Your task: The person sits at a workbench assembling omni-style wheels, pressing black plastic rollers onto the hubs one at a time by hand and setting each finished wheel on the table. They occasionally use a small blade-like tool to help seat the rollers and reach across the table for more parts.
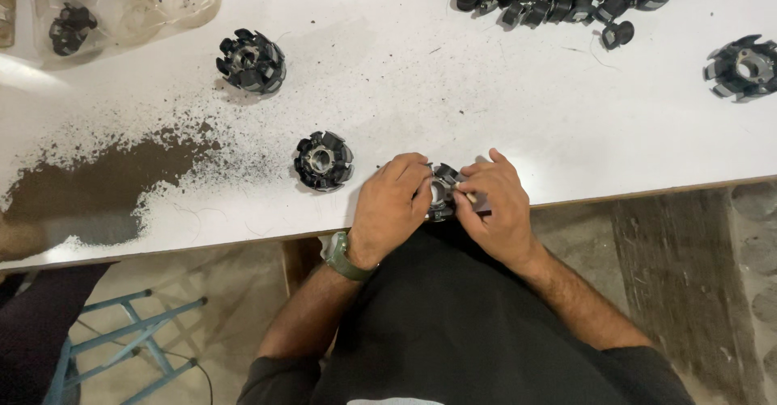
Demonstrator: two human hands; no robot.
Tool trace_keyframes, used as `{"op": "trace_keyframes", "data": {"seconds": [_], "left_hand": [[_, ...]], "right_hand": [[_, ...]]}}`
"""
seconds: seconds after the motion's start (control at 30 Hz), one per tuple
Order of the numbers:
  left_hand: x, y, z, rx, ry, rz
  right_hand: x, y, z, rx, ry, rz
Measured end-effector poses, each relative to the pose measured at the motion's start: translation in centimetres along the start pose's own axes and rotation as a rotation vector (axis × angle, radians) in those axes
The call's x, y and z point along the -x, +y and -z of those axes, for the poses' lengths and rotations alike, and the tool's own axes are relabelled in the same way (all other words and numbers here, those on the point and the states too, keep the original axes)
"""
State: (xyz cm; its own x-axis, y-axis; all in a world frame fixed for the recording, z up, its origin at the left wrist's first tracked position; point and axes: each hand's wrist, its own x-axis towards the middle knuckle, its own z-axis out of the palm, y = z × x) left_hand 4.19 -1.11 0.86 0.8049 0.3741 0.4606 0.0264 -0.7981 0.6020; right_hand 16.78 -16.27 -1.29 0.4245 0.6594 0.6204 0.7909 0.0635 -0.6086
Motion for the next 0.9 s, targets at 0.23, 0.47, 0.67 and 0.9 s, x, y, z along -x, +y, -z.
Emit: {"op": "trace_keyframes", "data": {"seconds": [0.23,0.47,0.67,0.9], "left_hand": [[0.31,0.03,-0.02,0.015,-0.029,0.103],[0.49,0.28,-0.05,0.034,-0.026,0.111],[0.53,0.25,-0.14,0.033,-0.007,0.107],[0.61,0.50,-0.23,0.039,-0.001,0.109]], "right_hand": [[0.39,0.23,-0.40,0.044,-0.062,0.057],[0.43,0.48,-0.53,0.085,-0.075,0.058],[0.65,0.52,-0.69,0.060,-0.054,0.088],[0.46,0.37,-0.77,0.121,-0.079,0.063]]}}
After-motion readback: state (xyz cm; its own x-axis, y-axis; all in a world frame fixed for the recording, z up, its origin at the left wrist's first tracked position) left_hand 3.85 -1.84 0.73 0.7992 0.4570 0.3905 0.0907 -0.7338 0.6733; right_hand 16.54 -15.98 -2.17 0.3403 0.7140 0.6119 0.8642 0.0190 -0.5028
